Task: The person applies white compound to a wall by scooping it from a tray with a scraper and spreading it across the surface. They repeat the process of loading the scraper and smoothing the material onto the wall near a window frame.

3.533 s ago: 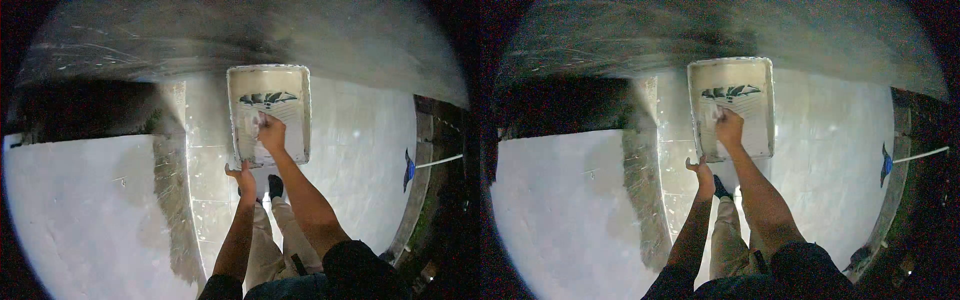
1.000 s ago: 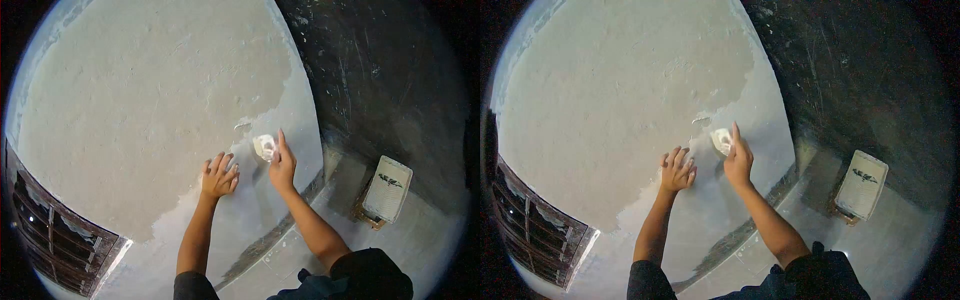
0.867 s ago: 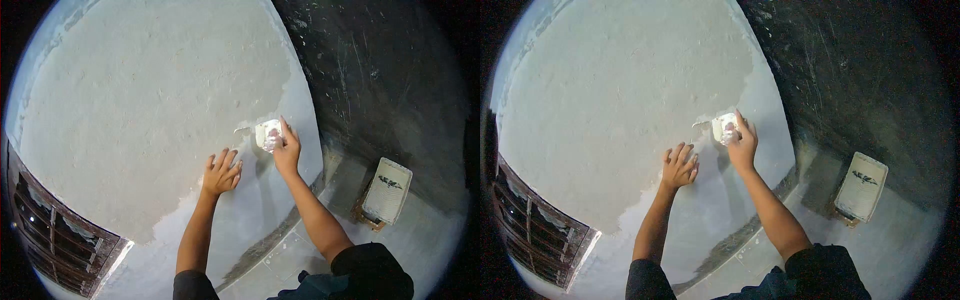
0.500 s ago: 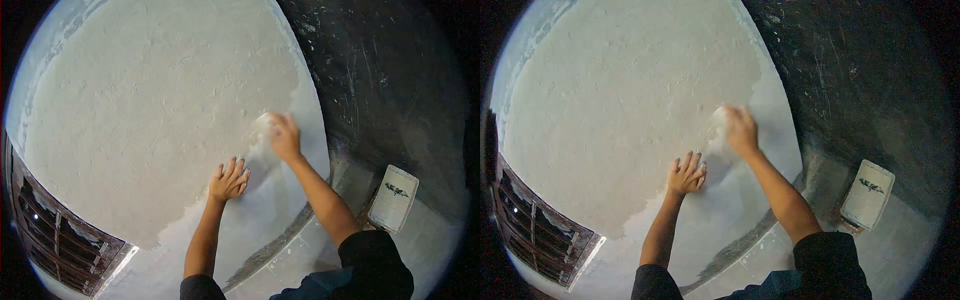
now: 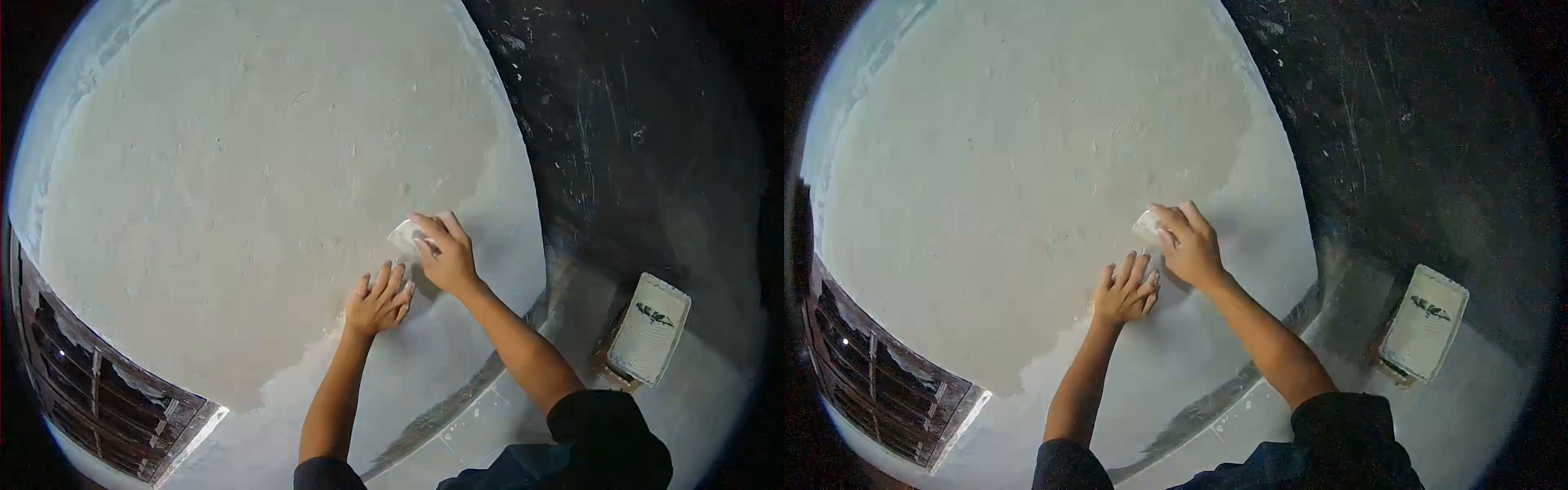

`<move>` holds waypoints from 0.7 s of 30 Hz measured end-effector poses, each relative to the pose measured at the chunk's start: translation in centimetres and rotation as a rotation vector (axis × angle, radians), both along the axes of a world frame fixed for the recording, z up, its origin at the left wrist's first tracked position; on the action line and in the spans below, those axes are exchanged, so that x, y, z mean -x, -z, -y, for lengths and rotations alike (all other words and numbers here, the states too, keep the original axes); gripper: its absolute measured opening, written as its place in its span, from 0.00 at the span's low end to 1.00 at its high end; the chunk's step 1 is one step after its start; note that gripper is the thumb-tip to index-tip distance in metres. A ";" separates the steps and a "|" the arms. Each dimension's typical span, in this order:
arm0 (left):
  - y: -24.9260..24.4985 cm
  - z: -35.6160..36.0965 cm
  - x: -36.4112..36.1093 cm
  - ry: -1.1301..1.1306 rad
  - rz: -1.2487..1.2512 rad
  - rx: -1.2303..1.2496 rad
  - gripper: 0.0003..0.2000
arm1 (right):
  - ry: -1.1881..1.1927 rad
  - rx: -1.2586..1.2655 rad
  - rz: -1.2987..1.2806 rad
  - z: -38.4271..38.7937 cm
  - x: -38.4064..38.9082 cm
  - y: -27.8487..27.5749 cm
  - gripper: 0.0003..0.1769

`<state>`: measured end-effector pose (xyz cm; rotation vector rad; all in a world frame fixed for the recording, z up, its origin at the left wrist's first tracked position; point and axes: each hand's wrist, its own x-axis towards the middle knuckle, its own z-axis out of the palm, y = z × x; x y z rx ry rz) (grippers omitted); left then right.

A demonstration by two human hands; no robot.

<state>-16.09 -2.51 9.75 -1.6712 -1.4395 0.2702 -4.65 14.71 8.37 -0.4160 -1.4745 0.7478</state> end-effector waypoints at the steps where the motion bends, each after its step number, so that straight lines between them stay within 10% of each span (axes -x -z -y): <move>1: -0.1 0.0 0.0 -0.005 -0.013 -0.010 0.14 | -0.059 -0.054 0.010 0.4 0.2 -0.2 0.21; 6: -0.1 -0.1 -0.2 0.004 -0.007 -0.026 0.14 | 0.237 0.162 -0.082 -2.5 -0.8 0.8 0.19; 17: 0.3 -0.2 0.9 0.028 -0.007 -0.051 0.14 | -0.181 0.005 -0.011 1.2 1.4 -1.1 0.21; 21: 0.3 -0.3 -0.4 -0.013 0.047 0.003 0.13 | 0.262 0.285 -0.012 -1.6 -1.0 -0.1 0.21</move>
